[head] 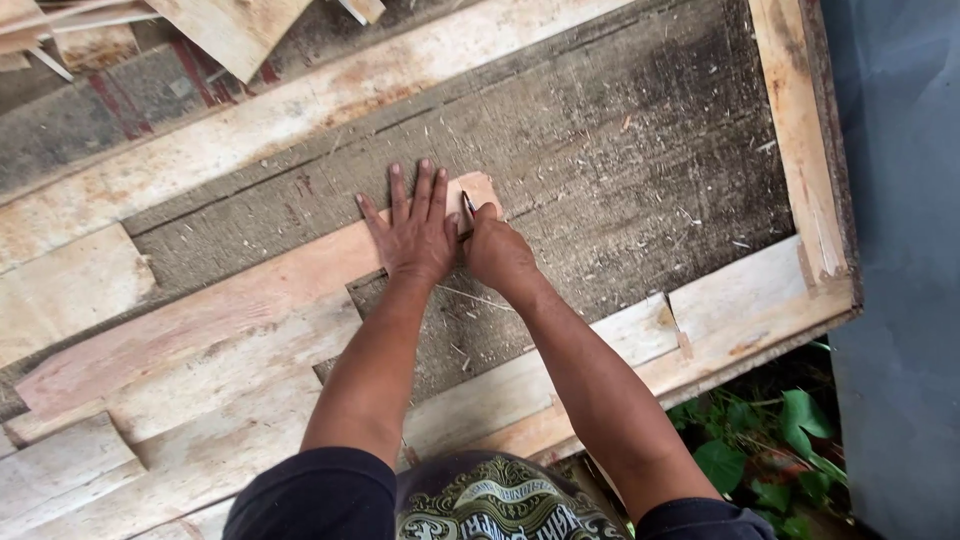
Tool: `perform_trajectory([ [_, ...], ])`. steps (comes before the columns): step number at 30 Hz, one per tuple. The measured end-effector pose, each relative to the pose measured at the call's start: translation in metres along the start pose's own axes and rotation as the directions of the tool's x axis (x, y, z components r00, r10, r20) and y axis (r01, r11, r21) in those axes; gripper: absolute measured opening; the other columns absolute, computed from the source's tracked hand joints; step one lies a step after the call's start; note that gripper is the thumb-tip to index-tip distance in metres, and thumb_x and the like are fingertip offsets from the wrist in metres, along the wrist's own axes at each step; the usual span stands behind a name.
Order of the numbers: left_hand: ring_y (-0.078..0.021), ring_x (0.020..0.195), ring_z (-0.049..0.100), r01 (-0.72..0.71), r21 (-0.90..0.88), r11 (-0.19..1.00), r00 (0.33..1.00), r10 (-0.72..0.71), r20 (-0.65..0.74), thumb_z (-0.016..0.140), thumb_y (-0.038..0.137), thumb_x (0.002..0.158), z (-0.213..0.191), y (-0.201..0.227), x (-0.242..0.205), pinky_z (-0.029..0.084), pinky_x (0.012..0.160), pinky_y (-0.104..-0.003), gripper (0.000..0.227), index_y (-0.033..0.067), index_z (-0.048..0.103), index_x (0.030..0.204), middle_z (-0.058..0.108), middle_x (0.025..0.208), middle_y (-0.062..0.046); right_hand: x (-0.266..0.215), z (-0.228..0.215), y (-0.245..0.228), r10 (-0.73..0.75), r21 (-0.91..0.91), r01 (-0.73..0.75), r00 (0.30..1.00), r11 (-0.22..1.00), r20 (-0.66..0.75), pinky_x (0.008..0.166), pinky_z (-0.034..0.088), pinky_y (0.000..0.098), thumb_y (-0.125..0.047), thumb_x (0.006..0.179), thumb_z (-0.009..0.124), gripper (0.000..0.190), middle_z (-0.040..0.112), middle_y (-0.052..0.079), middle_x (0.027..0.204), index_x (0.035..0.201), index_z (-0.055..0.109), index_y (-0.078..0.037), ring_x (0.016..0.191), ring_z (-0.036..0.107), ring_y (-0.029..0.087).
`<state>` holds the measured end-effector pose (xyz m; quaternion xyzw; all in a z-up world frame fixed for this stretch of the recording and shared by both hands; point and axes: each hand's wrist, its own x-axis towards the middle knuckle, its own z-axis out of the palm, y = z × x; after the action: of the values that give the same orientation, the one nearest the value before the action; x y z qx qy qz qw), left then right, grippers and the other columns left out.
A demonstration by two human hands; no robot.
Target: The person uses a red utility knife to shave thin strips from the edges of several wooden planks on a workbench. They repeatedly position each plank, shave along its length, and set the trimmed pieces aside. The workbench is cluttered with wood scraps and a roll of tape.
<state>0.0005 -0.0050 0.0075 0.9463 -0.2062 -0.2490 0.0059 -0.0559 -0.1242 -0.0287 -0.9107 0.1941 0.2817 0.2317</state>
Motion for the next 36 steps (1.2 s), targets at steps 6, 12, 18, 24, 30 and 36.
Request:
perform_trajectory([
  [6, -0.0313, 0.158, -0.016, -0.022, 0.005, 1.0, 0.999, 0.022, -0.024, 0.019, 0.048, 0.109, -0.003, -0.002, -0.003, -0.011, 0.117, -0.077, 0.064, 0.0304, 0.001, 0.167, -0.008, 0.175, 0.007, -0.015, 0.013, 0.007, -0.008, -0.057, 0.006, 1.0, 0.998, -0.024, 0.072, 0.062, 0.0567, -0.024, 0.098, 0.046, 0.027, 0.072, 0.025, 0.089, 0.114, 0.044, -0.002, 0.087, 0.074, 0.049],
  [12, -0.0316, 0.158, -0.016, -0.022, 0.043, 0.999, 0.999, 0.024, -0.045, 0.016, 0.048, 0.11, -0.002, -0.001, -0.004, -0.011, 0.116, -0.078, 0.063, 0.0288, 0.003, 0.168, -0.007, 0.175, 0.006, -0.062, -0.015, -0.006, 0.011, 0.057, -0.016, 0.997, 0.998, 0.072, 0.074, 0.061, 0.0599, -0.022, 0.098, 0.048, 0.03, 0.07, 0.03, 0.093, 0.117, 0.043, 0.0, 0.091, 0.073, 0.052],
  [18, -0.0317, 0.159, -0.014, -0.02, 0.065, 0.998, 0.997, 0.025, -0.074, 0.015, 0.048, 0.11, 0.004, -0.001, 0.001, -0.01, 0.116, -0.078, 0.062, 0.0291, 0.004, 0.168, -0.006, 0.175, 0.006, -0.072, -0.003, 0.009, 0.105, 0.062, -0.115, 0.984, 0.991, 0.144, 0.083, 0.058, 0.0613, -0.028, 0.1, 0.051, 0.03, 0.071, 0.03, 0.102, 0.117, 0.04, -0.005, 0.101, 0.07, 0.052],
  [24, -0.0335, 0.159, -0.013, -0.051, 0.041, 0.998, 0.997, 0.053, -0.06, 0.016, 0.048, 0.109, 0.001, -0.002, -0.002, -0.01, 0.116, -0.079, 0.063, 0.0275, 0.004, 0.168, -0.005, 0.175, 0.005, -0.076, -0.019, 0.015, 0.084, 0.099, -0.096, 0.99, 0.99, 0.115, 0.074, 0.058, 0.0598, -0.027, 0.098, 0.045, 0.025, 0.071, 0.03, 0.094, 0.11, 0.043, -0.006, 0.092, 0.072, 0.053],
  [30, -0.0333, 0.159, -0.011, -0.055, 0.024, 0.998, 0.994, 0.057, -0.091, 0.023, 0.048, 0.109, 0.008, -0.006, 0.001, -0.01, 0.116, -0.078, 0.064, 0.0282, 0.004, 0.168, -0.004, 0.175, 0.005, -0.029, -0.043, -0.021, 0.0, 0.099, 0.008, 0.997, 0.995, -0.075, 0.067, 0.058, 0.0615, -0.027, 0.097, 0.048, 0.026, 0.07, 0.031, 0.087, 0.108, 0.043, -0.004, 0.084, 0.071, 0.055],
  [36, -0.0308, 0.159, -0.014, -0.031, 0.018, 0.999, 0.999, 0.031, -0.014, 0.02, 0.049, 0.109, 0.0, -0.004, 0.0, -0.011, 0.118, -0.076, 0.064, 0.0308, -0.001, 0.167, -0.011, 0.174, 0.008, -0.016, -0.038, -0.033, 0.067, 0.098, -0.065, 0.997, 0.993, -0.022, 0.077, 0.059, 0.0606, -0.035, 0.102, 0.04, 0.031, 0.07, 0.032, 0.095, 0.11, 0.044, -0.005, 0.095, 0.071, 0.054],
])
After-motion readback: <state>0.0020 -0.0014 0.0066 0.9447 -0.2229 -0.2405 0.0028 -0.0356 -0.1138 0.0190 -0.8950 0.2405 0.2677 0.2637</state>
